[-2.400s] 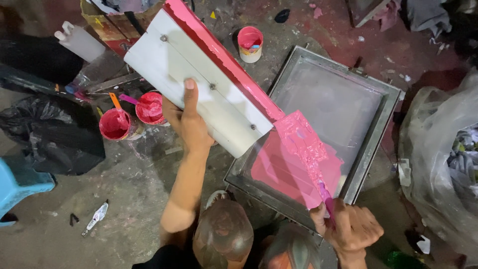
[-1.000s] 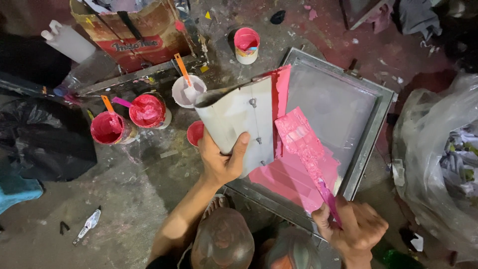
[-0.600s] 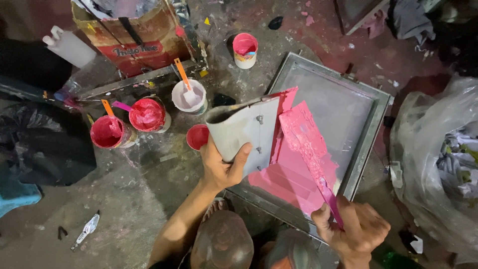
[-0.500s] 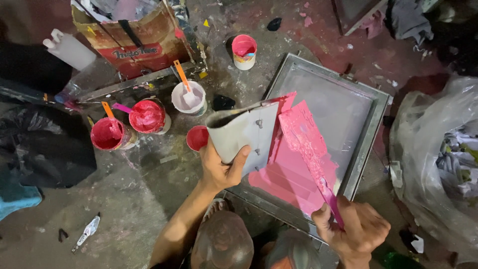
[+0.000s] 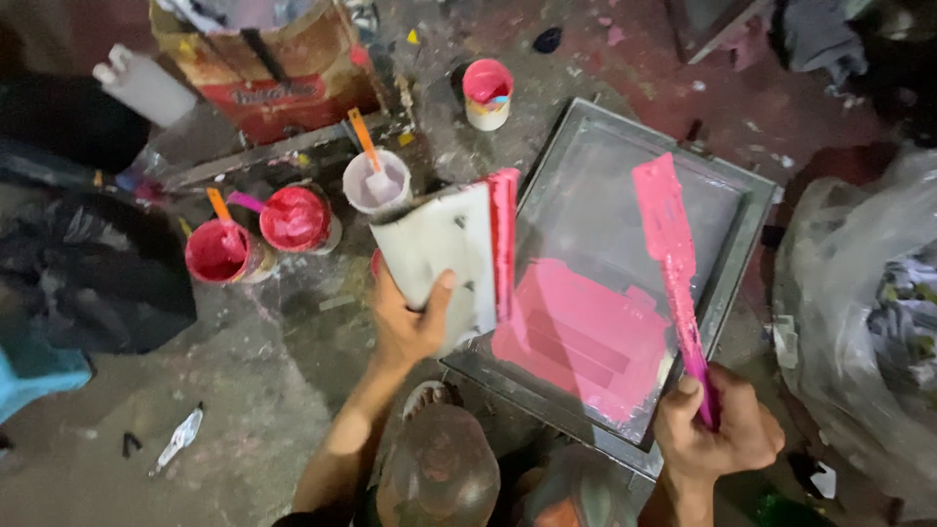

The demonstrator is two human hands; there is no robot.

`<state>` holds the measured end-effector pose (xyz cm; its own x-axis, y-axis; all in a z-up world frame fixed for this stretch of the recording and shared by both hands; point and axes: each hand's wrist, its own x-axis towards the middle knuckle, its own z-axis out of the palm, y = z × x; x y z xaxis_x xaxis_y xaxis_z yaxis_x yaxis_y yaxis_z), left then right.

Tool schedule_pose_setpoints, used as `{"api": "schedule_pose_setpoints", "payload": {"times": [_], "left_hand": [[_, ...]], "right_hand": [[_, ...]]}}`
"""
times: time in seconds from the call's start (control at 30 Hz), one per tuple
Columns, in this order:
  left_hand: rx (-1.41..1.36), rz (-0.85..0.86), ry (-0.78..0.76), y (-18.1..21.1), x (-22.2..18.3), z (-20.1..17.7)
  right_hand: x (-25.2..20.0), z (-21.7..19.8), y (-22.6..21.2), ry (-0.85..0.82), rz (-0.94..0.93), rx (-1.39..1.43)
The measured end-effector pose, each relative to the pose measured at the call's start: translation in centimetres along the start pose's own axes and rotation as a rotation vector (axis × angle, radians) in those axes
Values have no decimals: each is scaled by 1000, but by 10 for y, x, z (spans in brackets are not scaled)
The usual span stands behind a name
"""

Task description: Preparing a screen for printing by applying pink ink with a spatula and loading a squeegee.

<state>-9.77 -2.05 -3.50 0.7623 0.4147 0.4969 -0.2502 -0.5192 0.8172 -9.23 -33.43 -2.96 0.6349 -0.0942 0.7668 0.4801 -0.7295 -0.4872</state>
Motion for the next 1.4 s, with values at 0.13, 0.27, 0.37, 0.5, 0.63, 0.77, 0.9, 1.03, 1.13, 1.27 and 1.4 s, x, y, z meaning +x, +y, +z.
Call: {"api": "schedule_pose_setpoints", "payload": {"times": [0.13, 0.27, 0.37, 0.5, 0.63, 0.77, 0.9, 1.03, 1.13, 1.27, 1.4], "left_hand": [[355, 0, -86, -48, 2, -47], [763, -176, -317, -84, 12, -72], [877, -371, -514, -112, 24, -64], [997, -387, -570, -172, 18, -46], [1008, -440, -648, -190, 19, -40], [1031, -365, -596, -193, 18, -35], [982, -375, -618, -182, 20, -37], [978, -359, -614, -181, 24, -39], [962, -365, -633, -178, 24, -42], [888, -425, -535, -144, 40, -45], [263, -254, -6, -115, 46, -44]], "right_hand": [[-27, 24, 21, -237, 128, 89], [-72, 88, 32, -633, 495, 402], [-103, 147, 2, -827, 1211, 468], [-121, 192, -23, -923, 1476, 658], [-152, 208, -12, -1012, 1370, 643], [-154, 195, -3, -1031, 1283, 533], [-132, 176, -23, -1005, 1311, 540], [-142, 177, -20, -945, 1346, 557], [-131, 160, -28, -884, 1371, 556], [-94, 118, -28, -681, 1522, 626], [-74, 75, -1, -500, 1644, 811]]}}
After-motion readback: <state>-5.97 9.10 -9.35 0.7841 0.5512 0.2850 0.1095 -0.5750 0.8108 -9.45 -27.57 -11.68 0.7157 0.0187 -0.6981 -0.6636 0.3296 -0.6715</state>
